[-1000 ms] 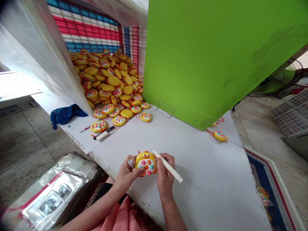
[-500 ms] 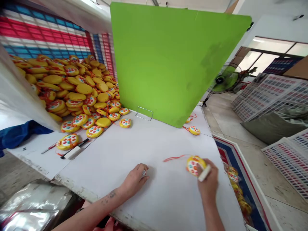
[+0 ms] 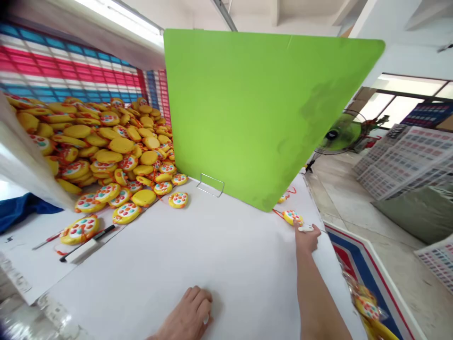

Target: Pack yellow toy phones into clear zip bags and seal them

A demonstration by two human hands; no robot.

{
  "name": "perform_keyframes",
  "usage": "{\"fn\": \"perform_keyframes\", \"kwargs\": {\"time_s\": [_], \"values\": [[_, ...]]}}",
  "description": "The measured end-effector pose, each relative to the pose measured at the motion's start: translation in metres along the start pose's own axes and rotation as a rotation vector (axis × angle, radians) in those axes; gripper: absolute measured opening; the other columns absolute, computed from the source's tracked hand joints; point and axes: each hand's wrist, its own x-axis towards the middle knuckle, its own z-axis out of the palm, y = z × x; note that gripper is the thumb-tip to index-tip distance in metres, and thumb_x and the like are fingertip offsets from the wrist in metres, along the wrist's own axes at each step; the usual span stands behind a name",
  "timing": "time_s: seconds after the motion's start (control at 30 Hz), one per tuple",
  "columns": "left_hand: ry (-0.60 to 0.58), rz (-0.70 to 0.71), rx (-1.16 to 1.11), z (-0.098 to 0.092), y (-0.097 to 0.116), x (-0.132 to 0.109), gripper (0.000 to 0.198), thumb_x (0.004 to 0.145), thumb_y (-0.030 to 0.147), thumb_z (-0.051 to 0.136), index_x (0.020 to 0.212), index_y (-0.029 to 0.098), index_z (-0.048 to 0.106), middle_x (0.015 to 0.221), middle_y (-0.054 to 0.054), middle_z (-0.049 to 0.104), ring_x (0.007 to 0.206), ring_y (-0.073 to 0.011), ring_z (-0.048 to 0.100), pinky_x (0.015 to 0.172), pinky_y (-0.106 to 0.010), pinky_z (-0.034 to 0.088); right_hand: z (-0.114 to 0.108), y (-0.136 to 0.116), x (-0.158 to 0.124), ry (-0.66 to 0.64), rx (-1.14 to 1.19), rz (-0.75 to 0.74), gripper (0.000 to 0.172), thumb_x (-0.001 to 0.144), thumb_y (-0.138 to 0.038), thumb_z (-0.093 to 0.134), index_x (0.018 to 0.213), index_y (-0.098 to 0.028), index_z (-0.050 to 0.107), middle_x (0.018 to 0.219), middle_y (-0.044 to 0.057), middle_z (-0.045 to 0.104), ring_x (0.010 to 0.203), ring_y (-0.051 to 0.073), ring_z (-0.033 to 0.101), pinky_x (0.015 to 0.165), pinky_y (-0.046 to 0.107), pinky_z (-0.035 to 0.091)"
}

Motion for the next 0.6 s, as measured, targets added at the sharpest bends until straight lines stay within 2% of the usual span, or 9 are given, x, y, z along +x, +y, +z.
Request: {"fn": "perform_keyframes", "kwargs": {"time_s": [0.1, 0.2, 0.27, 0.33, 0.47, 0.6], "values": [[0.124, 0.062, 0.048, 0.016, -0.006, 0.001, 0.016, 0.076, 0.014, 0.063, 0.079, 0.018, 0.048, 0.088, 0.0, 0.061, 0.075, -0.0161, 0.048, 0.068, -0.03, 0.036, 0.021, -0.016, 0.021, -0.005, -0.079, 0.023, 0.079, 0.054, -0.061, 0.071, 0.115, -0.023, 0.038, 0.105, 0.016, 0.061, 0.116, 0.039, 0.05, 0.104, 0.057, 0.022], [0.213, 0.083, 0.079, 0.025, -0.01, 0.003, 0.016, 0.079, 0.018, 0.063, 0.076, 0.018, 0.047, 0.082, 0.0, 0.059, 0.07, -0.0152, 0.045, 0.064, -0.029, 0.033, 0.033, -0.024, 0.028, -0.035, -0.125, 0.009, 0.083, 0.049, -0.061, 0.073, 0.114, -0.022, 0.039, 0.112, 0.021, 0.059, 0.12, 0.041, 0.046, 0.107, 0.055, 0.015], [0.213, 0.082, 0.086, 0.028, -0.01, 0.003, 0.016, 0.079, 0.018, 0.062, 0.076, 0.018, 0.047, 0.081, 0.0, 0.059, 0.069, -0.0151, 0.045, 0.064, -0.029, 0.032, 0.033, -0.024, 0.026, -0.067, -0.128, 0.001, 0.085, 0.047, -0.062, 0.074, 0.113, -0.022, 0.04, 0.115, 0.023, 0.058, 0.117, 0.042, 0.048, 0.105, 0.054, 0.021], [0.16, 0.085, 0.076, 0.027, -0.01, 0.002, 0.015, 0.079, 0.018, 0.063, 0.078, 0.018, 0.048, 0.084, 0.0, 0.059, 0.071, -0.0153, 0.046, 0.065, -0.029, 0.033, 0.026, -0.021, 0.02, -0.089, -0.101, -0.021, 0.086, 0.048, -0.063, 0.073, 0.116, -0.024, 0.038, 0.118, 0.022, 0.056, 0.114, 0.04, 0.052, 0.099, 0.051, 0.031], [0.006, 0.006, -0.001, 0.017, -0.005, 0.003, 0.014, 0.076, 0.012, 0.061, 0.083, 0.018, 0.05, 0.089, -0.002, 0.061, 0.077, -0.0171, 0.049, 0.07, -0.03, 0.037, 0.002, -0.011, -0.009, -0.1, 0.003, -0.105, 0.089, 0.05, -0.06, 0.072, 0.121, -0.024, 0.033, 0.122, 0.022, 0.053, 0.11, 0.037, 0.055, 0.093, 0.046, 0.04], [-0.075, -0.161, -0.234, -0.002, 0.0, 0.005, 0.019, 0.075, 0.004, 0.052, 0.089, 0.018, 0.051, 0.093, -0.004, 0.06, 0.088, -0.0193, 0.052, 0.081, -0.032, 0.041, -0.019, 0.007, -0.076, -0.201, 0.16, -0.228, 0.088, 0.048, -0.057, 0.076, 0.118, -0.022, 0.035, 0.104, 0.015, 0.059, 0.093, 0.035, 0.062, 0.083, 0.049, 0.048]]}}
